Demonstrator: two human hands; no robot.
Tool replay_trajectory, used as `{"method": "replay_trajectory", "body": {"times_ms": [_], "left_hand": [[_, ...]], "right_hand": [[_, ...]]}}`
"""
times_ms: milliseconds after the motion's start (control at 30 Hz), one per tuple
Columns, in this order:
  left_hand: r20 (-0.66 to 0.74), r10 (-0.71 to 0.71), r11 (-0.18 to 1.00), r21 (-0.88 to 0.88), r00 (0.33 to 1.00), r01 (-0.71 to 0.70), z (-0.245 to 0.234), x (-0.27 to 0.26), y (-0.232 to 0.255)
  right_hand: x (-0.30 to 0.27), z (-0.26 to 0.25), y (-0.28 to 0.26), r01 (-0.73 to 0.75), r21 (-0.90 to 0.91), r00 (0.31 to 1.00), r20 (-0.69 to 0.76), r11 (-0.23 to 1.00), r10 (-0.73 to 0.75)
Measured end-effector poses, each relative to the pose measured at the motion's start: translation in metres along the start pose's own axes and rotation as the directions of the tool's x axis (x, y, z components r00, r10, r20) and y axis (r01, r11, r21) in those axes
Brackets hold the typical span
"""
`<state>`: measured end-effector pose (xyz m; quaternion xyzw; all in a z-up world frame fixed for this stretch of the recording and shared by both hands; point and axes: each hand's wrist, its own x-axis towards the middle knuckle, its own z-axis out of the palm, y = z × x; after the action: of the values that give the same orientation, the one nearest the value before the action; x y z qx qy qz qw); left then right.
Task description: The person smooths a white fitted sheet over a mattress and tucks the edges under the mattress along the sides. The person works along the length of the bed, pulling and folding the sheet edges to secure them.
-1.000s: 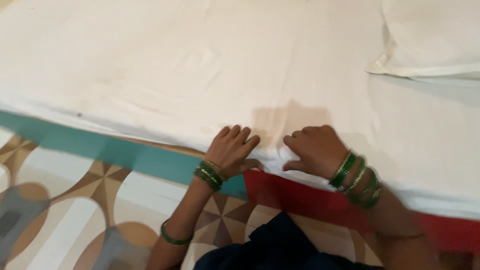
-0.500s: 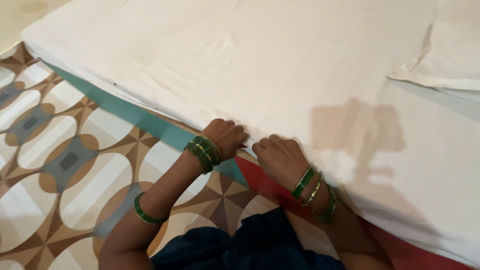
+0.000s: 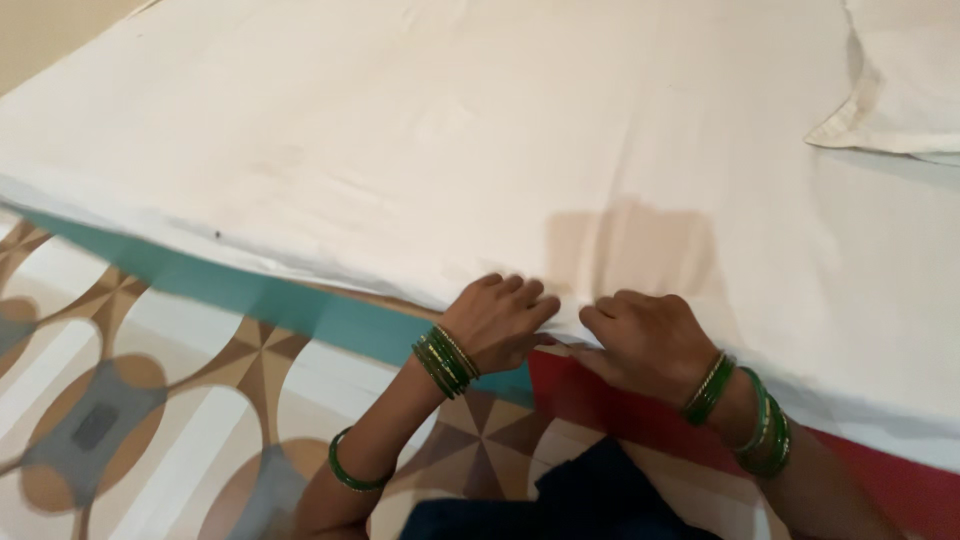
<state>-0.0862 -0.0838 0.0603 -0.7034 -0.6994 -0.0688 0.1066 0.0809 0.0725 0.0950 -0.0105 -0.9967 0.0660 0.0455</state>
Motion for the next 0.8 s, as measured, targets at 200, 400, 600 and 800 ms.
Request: {"method": "replay_trajectory", "body": {"times_ms": [200, 400, 600, 800], "left_hand": [[-0.098, 0.009, 0.998, 0.069, 0.995, -0.002, -0.002, -0.035, -0.057], [-0.194, 0.117, 0.993, -0.004, 0.974, -0.120, 0.011, -0.054, -0.076], [-0.181, 0.188, 0.972, -0.105, 0.965, -0.209, 0.021, -0.057, -0.071], [-0.205, 0.134, 0.991, 0.020, 0.969, -0.133, 0.020, -0.061, -0.067]], "right_hand": [[0.044, 0.015, -0.033, -0.004, -0.167, 0.966, -0.255, 0.986, -0.039], [0.069, 0.030, -0.037, 0.078, -0.195, 0.987, -0.125, 0.978, -0.103], [0.050, 0.041, -0.042, 0.090, -0.260, 0.969, -0.201, 0.962, -0.145], [0.049, 0.042, -0.051, 0.021, -0.246, 0.940, -0.324, 0.969, -0.103]]}}
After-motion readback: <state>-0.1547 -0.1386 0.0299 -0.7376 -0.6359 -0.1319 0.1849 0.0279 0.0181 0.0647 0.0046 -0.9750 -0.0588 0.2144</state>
